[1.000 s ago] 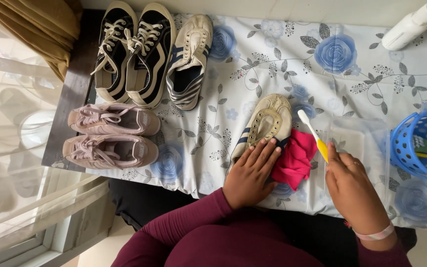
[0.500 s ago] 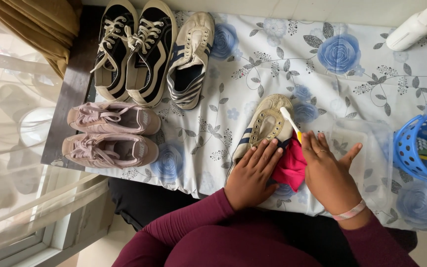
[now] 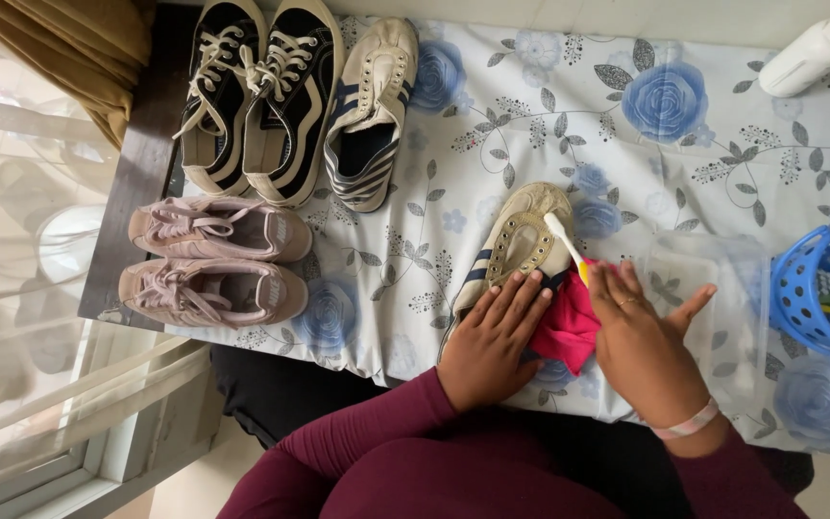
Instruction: The person scrubs a white and blue sneaker with a toothbrush and wipes it with a pink cloth. The person alternates between scrubbing different parts of the shoe and wiping the surface, handling the shoe and tools directly.
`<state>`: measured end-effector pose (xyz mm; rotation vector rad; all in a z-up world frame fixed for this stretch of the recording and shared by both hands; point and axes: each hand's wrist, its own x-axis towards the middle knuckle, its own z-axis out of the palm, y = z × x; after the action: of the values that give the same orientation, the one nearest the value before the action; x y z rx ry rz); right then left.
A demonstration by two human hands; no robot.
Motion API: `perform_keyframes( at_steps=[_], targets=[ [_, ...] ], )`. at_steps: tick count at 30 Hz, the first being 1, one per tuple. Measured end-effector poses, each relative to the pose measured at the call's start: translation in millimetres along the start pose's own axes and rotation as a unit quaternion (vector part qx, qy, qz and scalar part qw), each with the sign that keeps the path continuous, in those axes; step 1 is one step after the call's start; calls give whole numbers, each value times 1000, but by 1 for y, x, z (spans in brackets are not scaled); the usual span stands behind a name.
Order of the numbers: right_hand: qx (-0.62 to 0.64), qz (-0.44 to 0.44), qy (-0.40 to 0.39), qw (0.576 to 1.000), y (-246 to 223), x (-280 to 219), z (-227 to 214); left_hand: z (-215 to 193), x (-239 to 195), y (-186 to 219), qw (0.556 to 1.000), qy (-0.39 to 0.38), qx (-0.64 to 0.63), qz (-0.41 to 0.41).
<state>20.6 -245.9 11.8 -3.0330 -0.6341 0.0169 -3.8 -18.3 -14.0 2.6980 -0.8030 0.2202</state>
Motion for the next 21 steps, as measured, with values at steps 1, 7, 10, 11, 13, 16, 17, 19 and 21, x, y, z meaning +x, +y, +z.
perform_keyframes(
  at_steps=[1,7,10,11,13,16,17,19,21],
  targets=[
    [0,-2,2,1000,2,2,-1,0,2,-1,1000,1,2,-2],
    [-19,22,21,999,5,-2,-2,0,2,-1,1000,-9,3,-2],
    [-34,4,-11,999,3,-4,0,0,0,0,1000,-8,-8,-2],
    [-21,17,1,1000,9,-1,4,0,0,0,1000,-7,-6,-3],
    [-9,32,15,999,10,2,1,-1,0,1,1000,-5,-3,-3],
    [42,3,-24,999,2,6,-8,-2,1,0,1000,-6,3,-1],
    [12,4,-6,1000,3,5,-5,-1,2,0,1000,-4,8,-2],
    [-16,9,9,1000,4,0,0,0,0,1,1000,-6,10,-1],
    [-23,30,4,999,7,-1,0,0,1,1,1000,-1,12,-2]
  ],
)
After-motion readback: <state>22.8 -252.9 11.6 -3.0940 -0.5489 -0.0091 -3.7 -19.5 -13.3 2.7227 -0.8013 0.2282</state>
